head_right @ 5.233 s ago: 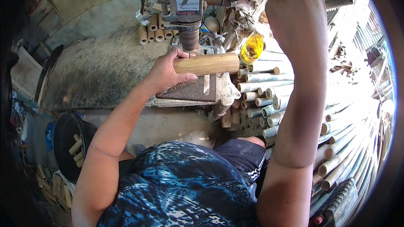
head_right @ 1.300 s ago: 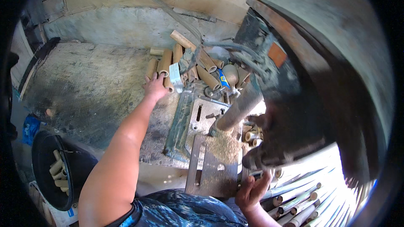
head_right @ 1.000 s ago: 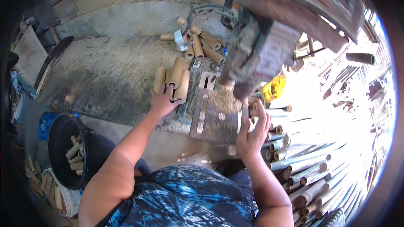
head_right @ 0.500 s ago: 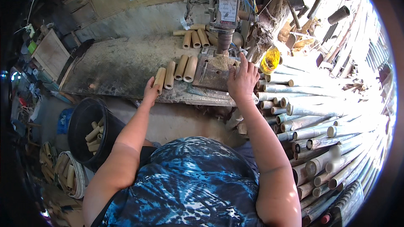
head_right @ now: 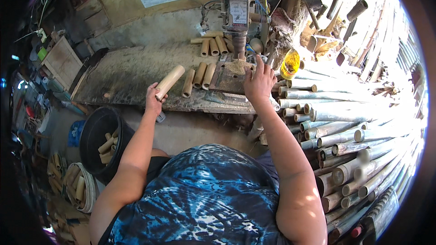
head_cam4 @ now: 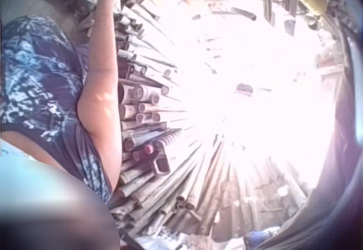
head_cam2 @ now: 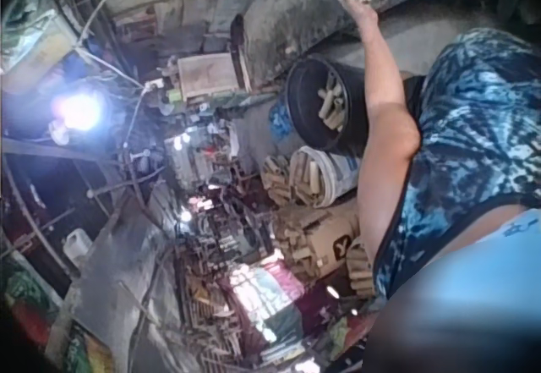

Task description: The person repeatedly positions short wooden dowels under a drill press, operates the lever to drill a hole, then removes and sets aside each finished piece. The process is repeated for multiple dowels in a workshop setting.

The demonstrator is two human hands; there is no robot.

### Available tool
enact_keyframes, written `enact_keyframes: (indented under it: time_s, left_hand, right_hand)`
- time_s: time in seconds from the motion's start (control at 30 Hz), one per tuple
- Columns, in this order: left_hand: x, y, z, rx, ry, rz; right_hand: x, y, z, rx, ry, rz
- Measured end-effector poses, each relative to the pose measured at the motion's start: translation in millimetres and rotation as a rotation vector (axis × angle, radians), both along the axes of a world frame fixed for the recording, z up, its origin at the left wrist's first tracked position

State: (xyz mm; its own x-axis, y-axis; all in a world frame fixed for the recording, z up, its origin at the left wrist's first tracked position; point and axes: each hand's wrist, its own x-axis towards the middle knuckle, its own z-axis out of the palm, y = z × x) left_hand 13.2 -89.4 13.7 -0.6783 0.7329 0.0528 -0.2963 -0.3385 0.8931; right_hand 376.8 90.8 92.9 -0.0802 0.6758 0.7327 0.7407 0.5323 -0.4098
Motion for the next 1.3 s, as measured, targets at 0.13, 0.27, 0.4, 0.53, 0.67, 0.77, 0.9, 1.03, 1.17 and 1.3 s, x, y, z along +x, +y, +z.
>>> enact_keyframes:
  time_s: [0.13,0.27,0.4,0.53,0.67,0.77,0.9,1.03,1.17,1.3]
  left_hand:
    - [24.0,-3.4,47.8,0.093,0.172,-0.227]
    - [63.5,0.4,81.9,0.129,0.313,-0.423]
    - [97.0,13.9,97.6,0.219,0.438,-0.548]
    - [112.3,30.1,106.2,0.165,0.921,-0.535]
    - [129.2,42.3,107.3,0.082,1.154,-0.403]
    - [142.5,49.5,106.7,0.056,0.807,-0.429]
    - [140.3,59.0,114.9,-0.286,0.417,-0.496]
    - [130.1,61.7,115.4,-0.404,0.457,-0.587]
    - [131.6,64.5,100.4,-0.170,0.936,-0.399]
    - [131.5,73.0,91.6,-0.102,0.859,-0.326]
  right_hand:
    - [1.6,-0.7,0.0,-0.016,0.069,0.013]
    - [10.0,-12.9,2.0,0.097,0.036,0.150]
    - [17.0,-26.8,6.8,0.038,0.021,0.339]
    - [21.4,-24.5,15.1,-0.251,0.245,0.445]
    - [31.2,-14.6,19.3,-0.703,0.456,0.484]
    - [34.8,-7.8,14.9,-0.648,0.464,0.538]
    - [34.2,0.9,3.9,-0.584,0.503,0.568]
    - [37.8,7.2,-0.8,-0.402,0.404,0.583]
    - [40.9,12.8,3.1,-0.749,0.526,0.594]
    - [36.3,16.8,3.8,-0.473,0.306,0.606]
